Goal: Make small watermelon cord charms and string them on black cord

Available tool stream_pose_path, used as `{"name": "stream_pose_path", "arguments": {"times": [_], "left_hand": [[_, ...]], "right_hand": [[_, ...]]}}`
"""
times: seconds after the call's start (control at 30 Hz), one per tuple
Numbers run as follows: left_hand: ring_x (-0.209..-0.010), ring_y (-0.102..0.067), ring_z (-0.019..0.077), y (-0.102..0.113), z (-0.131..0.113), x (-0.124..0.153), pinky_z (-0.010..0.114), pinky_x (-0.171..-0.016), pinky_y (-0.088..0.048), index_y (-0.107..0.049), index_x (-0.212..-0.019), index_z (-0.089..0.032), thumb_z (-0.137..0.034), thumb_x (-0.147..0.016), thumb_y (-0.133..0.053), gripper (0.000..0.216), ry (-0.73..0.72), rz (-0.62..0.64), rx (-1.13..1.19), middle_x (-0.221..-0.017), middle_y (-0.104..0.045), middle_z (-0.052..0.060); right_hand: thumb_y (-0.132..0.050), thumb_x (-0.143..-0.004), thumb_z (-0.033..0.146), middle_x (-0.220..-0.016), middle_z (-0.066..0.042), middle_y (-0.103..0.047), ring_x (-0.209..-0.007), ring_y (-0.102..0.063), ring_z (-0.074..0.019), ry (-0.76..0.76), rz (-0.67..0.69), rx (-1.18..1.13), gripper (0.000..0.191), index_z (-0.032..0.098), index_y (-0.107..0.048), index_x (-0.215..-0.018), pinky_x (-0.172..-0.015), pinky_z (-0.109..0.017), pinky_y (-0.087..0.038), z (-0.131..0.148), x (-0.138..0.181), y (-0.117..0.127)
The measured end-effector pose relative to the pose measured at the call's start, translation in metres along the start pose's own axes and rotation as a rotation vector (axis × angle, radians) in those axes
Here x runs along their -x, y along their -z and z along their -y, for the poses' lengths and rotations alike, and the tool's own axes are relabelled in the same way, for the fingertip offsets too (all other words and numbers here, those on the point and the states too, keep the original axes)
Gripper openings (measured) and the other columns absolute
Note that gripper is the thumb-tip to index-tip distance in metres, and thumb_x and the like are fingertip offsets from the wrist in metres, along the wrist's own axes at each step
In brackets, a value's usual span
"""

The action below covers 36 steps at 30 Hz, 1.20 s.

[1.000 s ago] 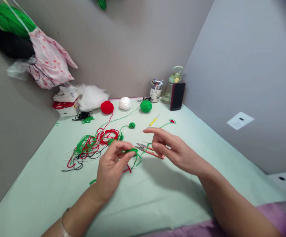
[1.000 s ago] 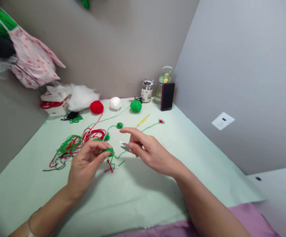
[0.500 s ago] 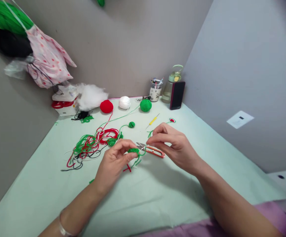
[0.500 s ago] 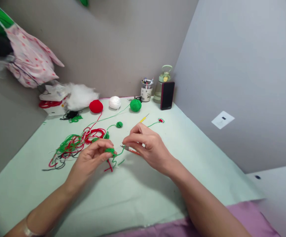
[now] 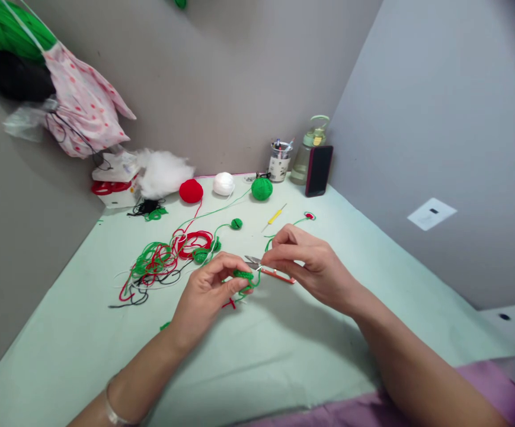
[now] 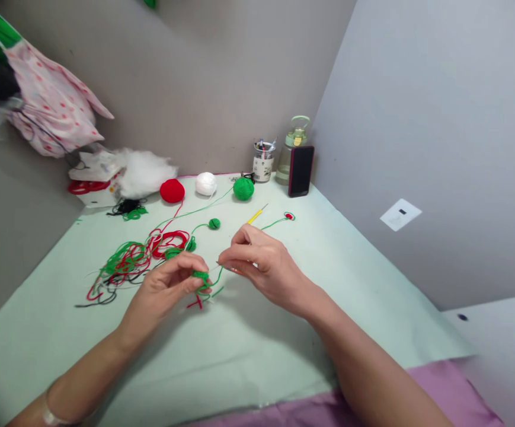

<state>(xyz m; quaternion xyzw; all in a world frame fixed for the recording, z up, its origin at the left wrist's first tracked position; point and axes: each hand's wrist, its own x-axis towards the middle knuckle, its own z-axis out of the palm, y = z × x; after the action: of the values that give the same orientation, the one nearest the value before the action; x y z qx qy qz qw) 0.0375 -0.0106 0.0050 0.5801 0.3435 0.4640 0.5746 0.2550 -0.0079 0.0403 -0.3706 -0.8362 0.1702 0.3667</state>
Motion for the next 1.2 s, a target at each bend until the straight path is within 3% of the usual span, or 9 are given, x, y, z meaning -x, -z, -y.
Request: {"name": "stream_pose_path", "arguments": {"times": [0.53,0.8,1.0,1.2], "left_hand": [[-0.075,-0.064,0.0166,0.000,0.001,0.000,0.030,-0.072,-0.058,-0.072,-0.082,-0.019,-0.026,-0.080,-0.074,0.008,0.017,0.007,-0.016,-0.085,-0.063,0.004],[-0.075,-0.061,0.0151,0.005,0.002,0.000,0.027,-0.071,-0.052,-0.073,-0.084,-0.020,-0.024,-0.081,-0.073,0.006,0.081,0.132,0.041,-0.084,-0.064,0.003],[-0.073,-0.063,0.0137,0.008,0.004,0.000,0.025,-0.068,-0.049,-0.071,-0.086,-0.020,-0.027,-0.083,-0.072,0.008,0.148,0.208,0.053,-0.084,-0.064,0.001],[-0.071,-0.065,0.0139,0.008,0.008,-0.001,0.027,-0.071,-0.051,-0.071,-0.089,-0.020,-0.029,-0.083,-0.074,0.012,0.205,0.139,0.125,-0.080,-0.068,0.001]], "right_hand": [[-0.053,-0.096,0.011,-0.085,-0.004,-0.056,-0.075,-0.054,-0.0127,0.054,0.016,0.063,0.022,0.020,-0.073,-0.094,-0.065,-0.026,-0.045,-0.002,0.001,0.001],[-0.059,-0.096,0.020,-0.090,-0.004,-0.055,-0.079,-0.056,-0.0128,-0.100,0.120,-0.220,0.016,0.023,-0.075,-0.096,-0.065,-0.025,-0.047,-0.005,0.002,0.000],[-0.063,-0.094,0.021,-0.086,-0.002,-0.056,-0.077,-0.056,-0.0113,-0.106,0.167,-0.349,0.013,0.020,-0.076,-0.093,-0.071,-0.025,-0.047,-0.007,0.000,-0.004],[-0.065,-0.092,0.017,-0.085,-0.003,-0.059,-0.076,-0.057,-0.0119,-0.134,0.059,-0.224,0.009,0.019,-0.074,-0.092,-0.068,-0.024,-0.046,-0.002,-0.002,-0.012]]}}
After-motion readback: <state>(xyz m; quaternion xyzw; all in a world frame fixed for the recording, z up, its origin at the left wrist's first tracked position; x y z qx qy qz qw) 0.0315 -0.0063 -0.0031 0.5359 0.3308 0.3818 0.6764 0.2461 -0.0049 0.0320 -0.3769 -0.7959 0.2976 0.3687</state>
